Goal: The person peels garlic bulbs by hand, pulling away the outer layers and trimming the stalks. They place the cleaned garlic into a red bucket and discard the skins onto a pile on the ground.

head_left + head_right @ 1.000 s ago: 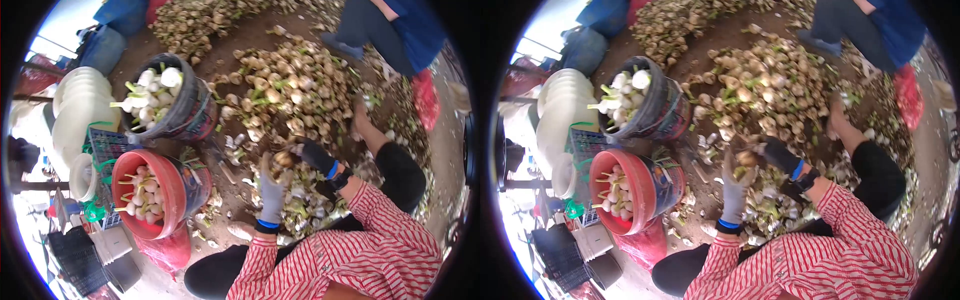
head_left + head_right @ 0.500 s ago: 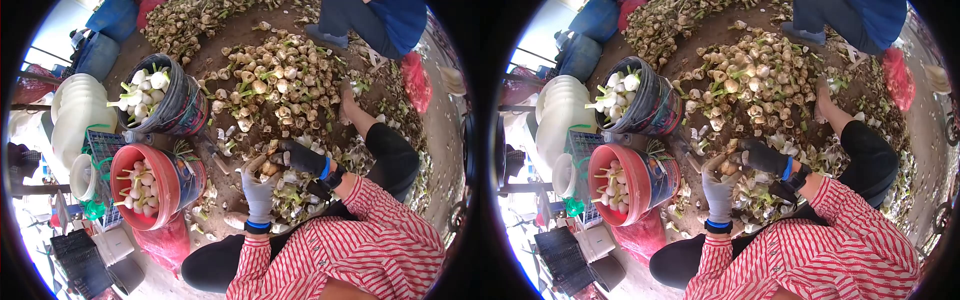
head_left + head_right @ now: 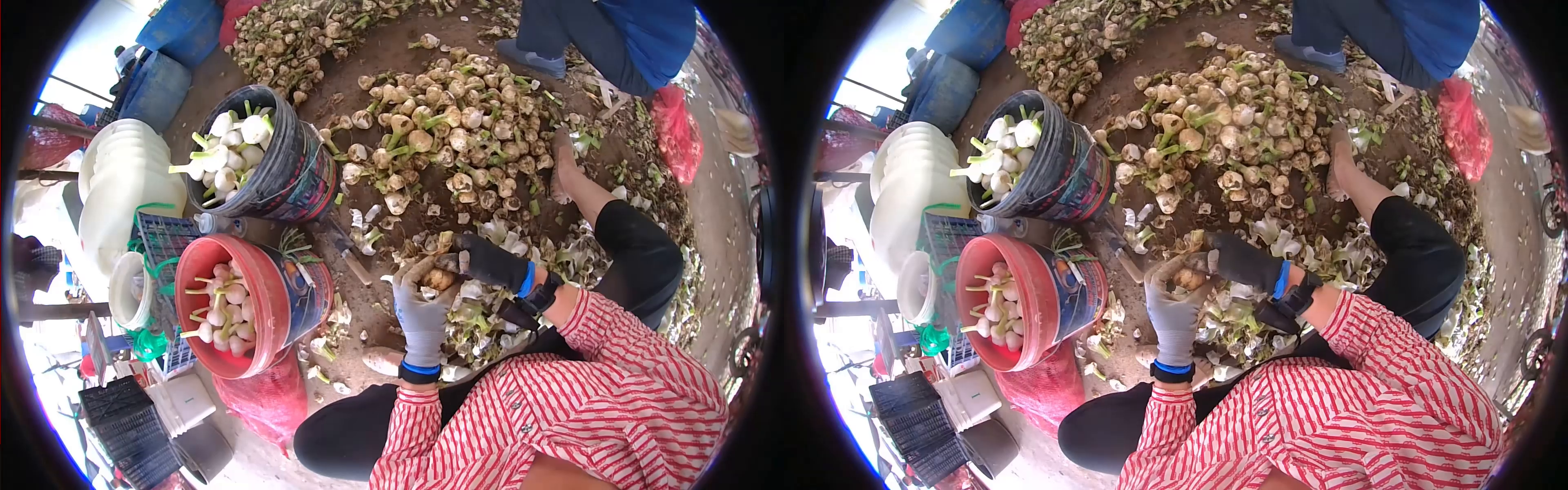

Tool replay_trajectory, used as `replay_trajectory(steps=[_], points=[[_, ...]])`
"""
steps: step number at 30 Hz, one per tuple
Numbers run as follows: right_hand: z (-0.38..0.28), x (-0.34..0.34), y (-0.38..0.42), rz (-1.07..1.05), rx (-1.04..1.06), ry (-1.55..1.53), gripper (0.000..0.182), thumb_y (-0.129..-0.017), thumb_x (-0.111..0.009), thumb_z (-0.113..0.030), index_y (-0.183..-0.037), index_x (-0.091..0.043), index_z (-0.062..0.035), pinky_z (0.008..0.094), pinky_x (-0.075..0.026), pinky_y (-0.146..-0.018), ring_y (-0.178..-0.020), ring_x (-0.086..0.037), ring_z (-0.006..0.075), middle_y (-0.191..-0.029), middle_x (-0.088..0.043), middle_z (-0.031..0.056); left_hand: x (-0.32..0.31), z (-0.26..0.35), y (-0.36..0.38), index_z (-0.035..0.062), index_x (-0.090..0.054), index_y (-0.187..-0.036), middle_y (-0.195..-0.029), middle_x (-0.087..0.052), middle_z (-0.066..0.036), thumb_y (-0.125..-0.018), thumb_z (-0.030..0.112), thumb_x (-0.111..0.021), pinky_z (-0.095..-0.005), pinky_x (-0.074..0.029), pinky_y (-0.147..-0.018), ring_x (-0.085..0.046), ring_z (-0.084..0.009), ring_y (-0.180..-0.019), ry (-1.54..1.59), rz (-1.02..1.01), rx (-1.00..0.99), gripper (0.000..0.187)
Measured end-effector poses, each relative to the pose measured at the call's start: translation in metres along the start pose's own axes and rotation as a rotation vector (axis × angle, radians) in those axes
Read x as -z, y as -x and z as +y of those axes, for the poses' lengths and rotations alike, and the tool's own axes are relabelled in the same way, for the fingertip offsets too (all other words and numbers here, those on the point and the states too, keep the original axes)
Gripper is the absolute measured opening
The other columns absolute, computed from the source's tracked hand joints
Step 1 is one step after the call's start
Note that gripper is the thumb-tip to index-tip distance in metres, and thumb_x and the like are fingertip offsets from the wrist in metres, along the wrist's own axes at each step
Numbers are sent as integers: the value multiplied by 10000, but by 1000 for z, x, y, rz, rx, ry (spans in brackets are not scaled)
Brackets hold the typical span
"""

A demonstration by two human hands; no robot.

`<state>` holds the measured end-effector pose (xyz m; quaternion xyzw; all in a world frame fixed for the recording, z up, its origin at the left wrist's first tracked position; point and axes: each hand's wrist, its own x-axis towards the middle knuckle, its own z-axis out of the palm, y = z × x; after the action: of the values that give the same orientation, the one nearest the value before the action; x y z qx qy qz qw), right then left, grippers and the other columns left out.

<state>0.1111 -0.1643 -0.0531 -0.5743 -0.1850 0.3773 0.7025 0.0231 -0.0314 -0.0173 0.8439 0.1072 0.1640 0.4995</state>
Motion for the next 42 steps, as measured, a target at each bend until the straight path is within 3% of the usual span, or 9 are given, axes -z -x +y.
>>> replay_trajectory(steps=[5, 7, 10, 14, 18, 24, 27, 34, 42], points=[[3, 15, 4, -91, -14, -116, 311, -860, -540, -110, -1160, -504, -38, 265, -476, -785, -934, -552, 95, -1076, -581, 34, 2, -10, 0, 36, -541, -1091, -1062, -531, -95, -588, -23, -775, -280, -445, -841, -541, -188, -946, 281, -67, 152, 558], [2, 17, 4, -106, -48, -152, 308, -859, -526, -91, -1162, -507, -37, 271, -475, -783, -924, -556, 96, -1054, -592, 33, 4, -10, 1, 27, -505, -1149, -1102, -547, -105, -696, 74, -731, -274, -481, -789, -566, -185, -939, 804, -125, 506, 508], [10, 15, 3, -40, 156, 503, 300, -845, -527, -71, -1142, -523, -25, 273, -473, -767, -908, -561, 98, -995, -618, 47, 3, -19, 1, 31, -472, -1199, -1123, -558, -103, -804, 229, -642, -275, -500, -748, -575, -182, -950, 1469, -153, 624, 473], [-18, -22, 9, 317, 60, 160, 257, -771, -599, -49, -1020, -565, 2, 323, -471, -690, -778, -595, 228, -863, -605, 132, -3, -25, -3, 72, -480, -1198, -1081, -581, -108, -864, 450, -490, -267, -501, -694, -595, -181, -902, 1400, -135, 710, 505], [4, -13, -1, 304, 589, 767, 268, -772, -660, -114, -998, -552, -20, 335, -449, -644, -692, -559, 284, -772, -541, 131, 6, -51, 1, 84, -505, -1144, -999, -604, -108, -865, 519, -433, -291, -503, -646, -610, -195, -810, 1560, -362, 831, 522], [12, -16, 9, 322, 69, 399, 238, -804, -582, -96, -1025, -542, -15, 289, -453, -682, -741, -534, 135, -813, -573, 83, 9, -25, -4, 35, -497, -1129, -917, -597, -79, -834, 416, -580, -213, -463, -588, -601, -142, -752, 490, -180, 445, 489], [1, 16, 8, -37, 54, -213, 235, -825, -534, -108, -1036, -546, -7, 275, -446, -707, -767, -509, 85, -864, -582, 22, 29, -25, -8, 12, -458, -1207, -974, -585, -49, -812, 280, -650, -210, -464, -627, -581, -109, -810, 831, -305, 537, 515], [-25, 10, 22, 46, 82, 438, 257, -853, -498, -155, -1045, -571, -1, 245, -436, -688, -729, -501, 71, -842, -597, 8, 27, -42, -7, 8, -520, -1155, -1020, -578, -58, -820, 238, -647, -223, -445, -686, -551, -82, -865, 243, -309, 120, 426], [9, -6, 28, -97, -28, 160, 241, -854, -467, -80, -1047, -588, -2, 268, -442, -786, -874, -550, 103, -971, -626, 56, 16, -59, 8, 15, -554, -1033, -968, -610, -78, -874, 254, -538, -370, -428, -891, -561, -213, -918, 1594, -165, 666, 288]])
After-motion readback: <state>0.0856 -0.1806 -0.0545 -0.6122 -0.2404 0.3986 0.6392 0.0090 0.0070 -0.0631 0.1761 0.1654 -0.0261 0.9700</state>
